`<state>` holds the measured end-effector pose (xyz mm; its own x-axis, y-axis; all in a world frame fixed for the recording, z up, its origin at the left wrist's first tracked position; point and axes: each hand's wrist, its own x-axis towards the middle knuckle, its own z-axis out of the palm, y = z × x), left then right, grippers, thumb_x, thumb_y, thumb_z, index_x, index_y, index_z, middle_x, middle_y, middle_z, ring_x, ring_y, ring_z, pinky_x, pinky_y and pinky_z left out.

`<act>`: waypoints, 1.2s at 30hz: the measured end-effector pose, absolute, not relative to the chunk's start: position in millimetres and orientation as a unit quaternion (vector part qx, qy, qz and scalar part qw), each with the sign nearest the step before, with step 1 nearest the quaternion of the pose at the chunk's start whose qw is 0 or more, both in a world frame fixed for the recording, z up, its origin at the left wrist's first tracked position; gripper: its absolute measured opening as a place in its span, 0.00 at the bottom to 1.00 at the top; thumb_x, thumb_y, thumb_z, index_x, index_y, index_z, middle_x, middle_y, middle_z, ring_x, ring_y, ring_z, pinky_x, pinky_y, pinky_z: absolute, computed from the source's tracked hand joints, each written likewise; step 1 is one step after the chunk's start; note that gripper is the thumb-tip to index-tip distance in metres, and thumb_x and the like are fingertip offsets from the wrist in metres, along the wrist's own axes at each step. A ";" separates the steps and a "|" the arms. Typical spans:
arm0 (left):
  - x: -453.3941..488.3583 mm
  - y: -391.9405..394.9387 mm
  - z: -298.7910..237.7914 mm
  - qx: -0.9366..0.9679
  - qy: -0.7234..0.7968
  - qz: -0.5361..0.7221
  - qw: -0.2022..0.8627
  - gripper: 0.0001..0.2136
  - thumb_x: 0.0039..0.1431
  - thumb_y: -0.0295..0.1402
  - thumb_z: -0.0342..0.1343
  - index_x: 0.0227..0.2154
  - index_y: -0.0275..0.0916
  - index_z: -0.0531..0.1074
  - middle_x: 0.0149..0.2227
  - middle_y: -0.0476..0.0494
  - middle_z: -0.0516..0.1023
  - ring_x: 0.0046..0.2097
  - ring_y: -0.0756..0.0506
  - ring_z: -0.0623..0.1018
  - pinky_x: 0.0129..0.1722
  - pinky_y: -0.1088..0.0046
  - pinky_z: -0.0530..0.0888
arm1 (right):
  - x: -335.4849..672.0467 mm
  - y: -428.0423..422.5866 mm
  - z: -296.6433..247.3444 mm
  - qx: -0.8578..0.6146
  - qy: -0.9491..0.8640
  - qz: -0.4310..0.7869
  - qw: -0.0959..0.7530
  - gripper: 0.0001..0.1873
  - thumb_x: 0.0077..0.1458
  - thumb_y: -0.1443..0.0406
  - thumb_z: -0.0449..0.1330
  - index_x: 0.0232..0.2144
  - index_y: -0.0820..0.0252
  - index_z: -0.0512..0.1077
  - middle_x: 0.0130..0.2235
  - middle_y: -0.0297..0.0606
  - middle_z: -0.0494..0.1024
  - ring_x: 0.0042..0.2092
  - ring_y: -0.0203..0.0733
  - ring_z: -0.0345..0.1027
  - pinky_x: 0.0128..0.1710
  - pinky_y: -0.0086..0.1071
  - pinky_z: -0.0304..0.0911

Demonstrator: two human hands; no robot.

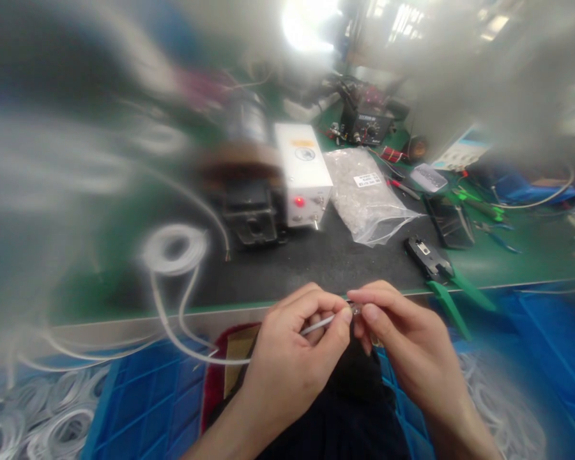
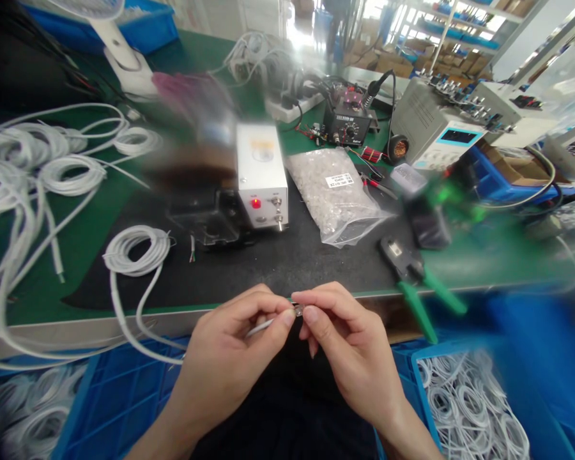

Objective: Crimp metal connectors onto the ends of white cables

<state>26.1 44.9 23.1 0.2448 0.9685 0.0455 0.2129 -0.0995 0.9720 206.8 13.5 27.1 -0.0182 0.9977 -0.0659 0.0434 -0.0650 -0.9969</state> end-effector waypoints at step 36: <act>21.2 14.9 21.2 0.649 0.436 0.510 0.358 0.07 0.66 0.22 0.68 0.42 0.40 0.85 0.37 0.51 0.87 0.36 0.54 0.84 0.40 0.85 0.78 | 194.4 -6.3 39.0 -0.538 -0.582 0.346 0.502 0.09 0.68 0.72 0.68 0.43 0.52 0.85 0.41 0.33 0.82 0.35 0.33 0.78 0.35 0.24 0.76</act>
<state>21.2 14.9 21.2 0.0987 0.9314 0.3503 0.2004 -0.3635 0.9098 194.4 -6.3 39.0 0.0840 0.9737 0.2117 0.2793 0.1809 -0.9430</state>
